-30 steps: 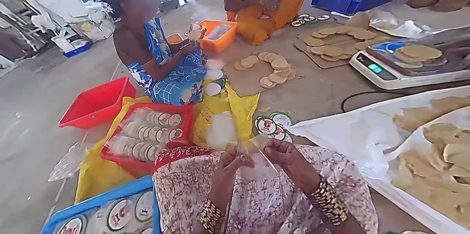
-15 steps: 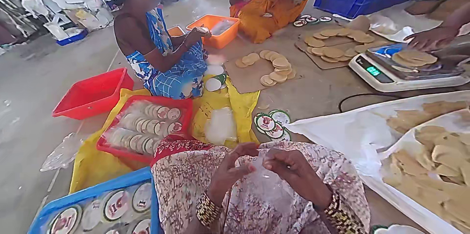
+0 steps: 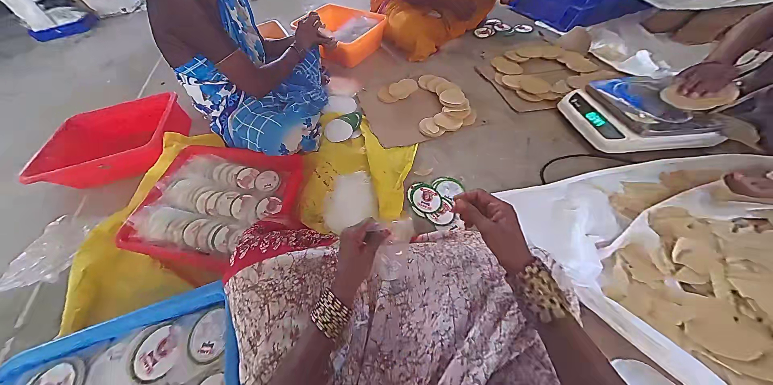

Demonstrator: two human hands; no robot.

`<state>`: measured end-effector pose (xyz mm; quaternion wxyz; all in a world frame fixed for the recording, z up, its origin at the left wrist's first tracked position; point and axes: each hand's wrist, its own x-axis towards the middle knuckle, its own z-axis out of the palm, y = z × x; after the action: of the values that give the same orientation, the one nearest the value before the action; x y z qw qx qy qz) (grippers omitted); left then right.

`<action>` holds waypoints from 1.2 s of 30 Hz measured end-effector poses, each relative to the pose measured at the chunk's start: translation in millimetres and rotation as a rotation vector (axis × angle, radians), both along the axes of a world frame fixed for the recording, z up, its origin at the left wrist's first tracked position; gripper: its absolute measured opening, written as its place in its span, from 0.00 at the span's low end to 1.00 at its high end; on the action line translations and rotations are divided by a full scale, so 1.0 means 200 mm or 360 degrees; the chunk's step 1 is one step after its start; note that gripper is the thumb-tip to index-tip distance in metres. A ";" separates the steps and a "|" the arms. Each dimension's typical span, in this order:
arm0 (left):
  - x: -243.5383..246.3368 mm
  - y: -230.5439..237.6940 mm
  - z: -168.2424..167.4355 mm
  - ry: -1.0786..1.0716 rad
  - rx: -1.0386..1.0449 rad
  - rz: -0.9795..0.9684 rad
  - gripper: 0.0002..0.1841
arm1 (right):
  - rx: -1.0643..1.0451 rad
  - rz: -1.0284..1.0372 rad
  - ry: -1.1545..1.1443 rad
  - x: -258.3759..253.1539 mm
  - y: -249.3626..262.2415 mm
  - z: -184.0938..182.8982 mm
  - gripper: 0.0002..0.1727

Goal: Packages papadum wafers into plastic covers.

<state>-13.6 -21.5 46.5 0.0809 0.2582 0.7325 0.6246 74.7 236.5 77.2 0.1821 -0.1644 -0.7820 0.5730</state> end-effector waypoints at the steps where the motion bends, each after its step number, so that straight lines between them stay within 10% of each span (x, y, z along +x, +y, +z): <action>1: -0.05 -0.01 -0.05 -0.0022 0.0037 0.0105 0.08 | 0.0071 -0.0086 -0.0128 -0.05 0.06 -0.06 0.11; 12: -0.17 0.07 -0.25 -0.0696 0.0362 0.0374 0.08 | 0.0932 0.0047 -0.1392 -0.50 0.17 -0.58 0.52; 22: -0.20 0.11 -0.29 -0.0907 0.0307 0.0446 0.06 | 0.0390 -0.0360 -0.0906 -0.48 0.19 -0.60 0.17; 36: -0.20 0.14 -0.28 -0.0992 0.0315 0.0451 0.06 | -0.0208 -0.0677 -0.0290 -0.52 0.21 -0.62 0.10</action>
<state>-53.8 6.4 -9.3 0.1876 -0.0423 0.6371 0.7464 -28.4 278.1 -47.4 0.2164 -0.3877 -0.7042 0.5540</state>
